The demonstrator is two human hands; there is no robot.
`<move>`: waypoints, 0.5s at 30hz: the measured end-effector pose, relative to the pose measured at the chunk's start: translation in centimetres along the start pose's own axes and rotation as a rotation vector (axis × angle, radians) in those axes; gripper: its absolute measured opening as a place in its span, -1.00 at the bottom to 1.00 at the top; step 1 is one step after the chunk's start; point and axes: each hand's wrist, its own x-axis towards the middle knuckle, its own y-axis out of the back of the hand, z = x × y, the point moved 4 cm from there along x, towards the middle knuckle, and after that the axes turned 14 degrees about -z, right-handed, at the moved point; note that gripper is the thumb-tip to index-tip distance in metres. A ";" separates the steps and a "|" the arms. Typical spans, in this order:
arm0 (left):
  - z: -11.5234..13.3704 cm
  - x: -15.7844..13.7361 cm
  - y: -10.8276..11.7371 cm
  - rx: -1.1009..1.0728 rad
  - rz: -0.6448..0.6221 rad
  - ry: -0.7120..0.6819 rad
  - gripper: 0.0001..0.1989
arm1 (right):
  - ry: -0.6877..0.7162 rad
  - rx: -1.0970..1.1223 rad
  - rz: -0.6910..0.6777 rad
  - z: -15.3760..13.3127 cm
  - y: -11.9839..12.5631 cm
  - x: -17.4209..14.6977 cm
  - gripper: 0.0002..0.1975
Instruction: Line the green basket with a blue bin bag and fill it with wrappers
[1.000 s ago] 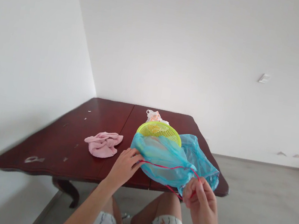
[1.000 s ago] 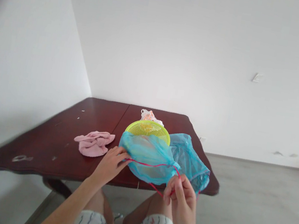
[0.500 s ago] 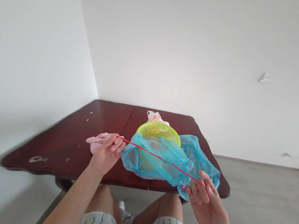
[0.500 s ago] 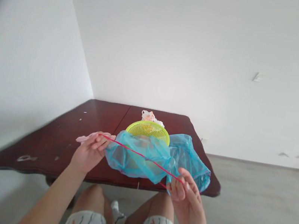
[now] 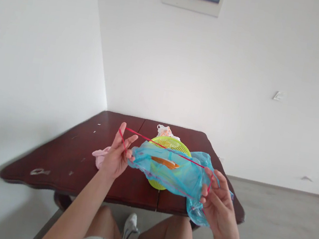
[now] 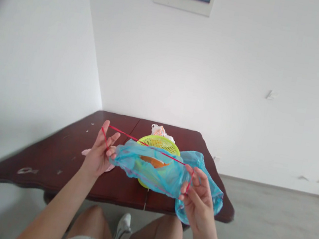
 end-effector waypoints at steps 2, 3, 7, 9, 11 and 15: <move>-0.6 0.1 -0.9 0.124 -0.062 0.021 0.27 | 0.026 -0.043 -0.011 0.2 -1.2 0.8 -0.37; -1.0 0.1 -1.3 0.167 -0.094 0.029 0.30 | 0.045 -0.053 -0.018 0.2 -1.8 1.2 -0.34; -2.3 0.7 -2.2 0.242 -0.168 0.053 0.14 | 0.152 -0.066 -0.024 -0.3 -3.2 2.9 -0.36; -2.2 1.1 -2.4 0.305 -0.124 -0.009 0.14 | 0.196 -0.079 -0.008 -0.7 -3.4 3.7 -0.44; -1.2 1.6 -2.7 0.413 -0.025 -0.101 0.11 | 0.233 -0.103 0.010 -1.4 -3.4 4.5 -0.48; 1.3 2.8 -3.4 0.604 0.164 -0.110 -0.17 | 0.347 -0.160 0.027 -3.2 -3.7 6.0 -0.52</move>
